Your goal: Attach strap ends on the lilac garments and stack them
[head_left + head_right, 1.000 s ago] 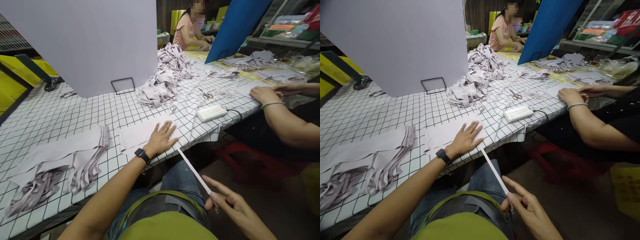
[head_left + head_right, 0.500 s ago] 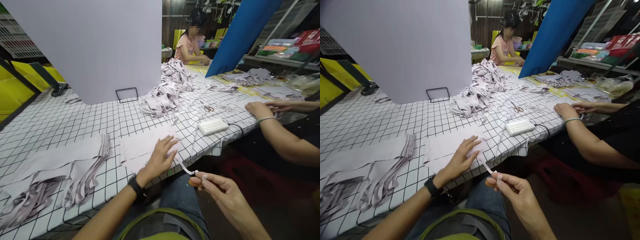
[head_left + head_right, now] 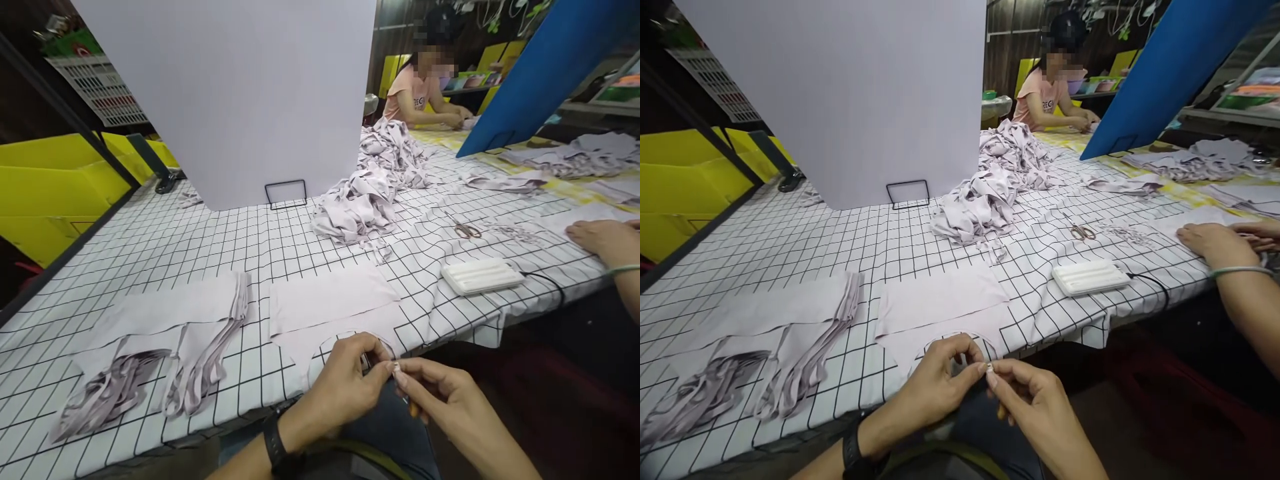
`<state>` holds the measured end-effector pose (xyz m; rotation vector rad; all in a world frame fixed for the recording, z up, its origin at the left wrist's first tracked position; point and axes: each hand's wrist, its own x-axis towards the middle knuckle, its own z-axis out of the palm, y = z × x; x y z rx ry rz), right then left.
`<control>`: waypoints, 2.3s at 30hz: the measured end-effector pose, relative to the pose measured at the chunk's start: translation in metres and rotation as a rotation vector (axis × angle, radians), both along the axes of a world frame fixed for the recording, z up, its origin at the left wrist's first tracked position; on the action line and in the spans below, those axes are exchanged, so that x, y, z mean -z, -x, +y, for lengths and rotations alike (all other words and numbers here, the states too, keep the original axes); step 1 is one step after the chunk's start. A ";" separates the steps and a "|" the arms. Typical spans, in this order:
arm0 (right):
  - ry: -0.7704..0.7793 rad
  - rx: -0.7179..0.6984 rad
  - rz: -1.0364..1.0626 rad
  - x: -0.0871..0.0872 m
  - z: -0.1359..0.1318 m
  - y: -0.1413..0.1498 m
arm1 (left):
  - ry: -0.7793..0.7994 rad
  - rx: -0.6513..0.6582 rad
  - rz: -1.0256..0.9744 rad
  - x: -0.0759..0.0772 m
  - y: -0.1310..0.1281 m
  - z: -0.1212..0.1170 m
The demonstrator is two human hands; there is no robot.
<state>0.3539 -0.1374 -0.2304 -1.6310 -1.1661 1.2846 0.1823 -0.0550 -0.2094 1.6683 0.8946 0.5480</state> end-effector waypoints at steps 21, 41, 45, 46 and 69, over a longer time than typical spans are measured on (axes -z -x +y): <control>0.111 0.419 0.167 0.003 0.089 0.026 | -0.709 -0.088 0.229 0.047 -0.008 0.071; 0.115 0.458 0.245 0.012 0.096 0.022 | -0.982 0.002 0.335 0.046 -0.012 0.066; 0.139 0.391 0.285 0.013 0.099 0.017 | -1.048 0.040 0.365 0.046 -0.014 0.067; 0.152 0.361 0.293 0.013 0.100 0.016 | -1.065 0.050 0.371 0.046 -0.015 0.068; -0.115 -0.174 -0.055 0.086 0.017 0.108 | -0.766 -0.073 0.348 0.041 0.109 0.027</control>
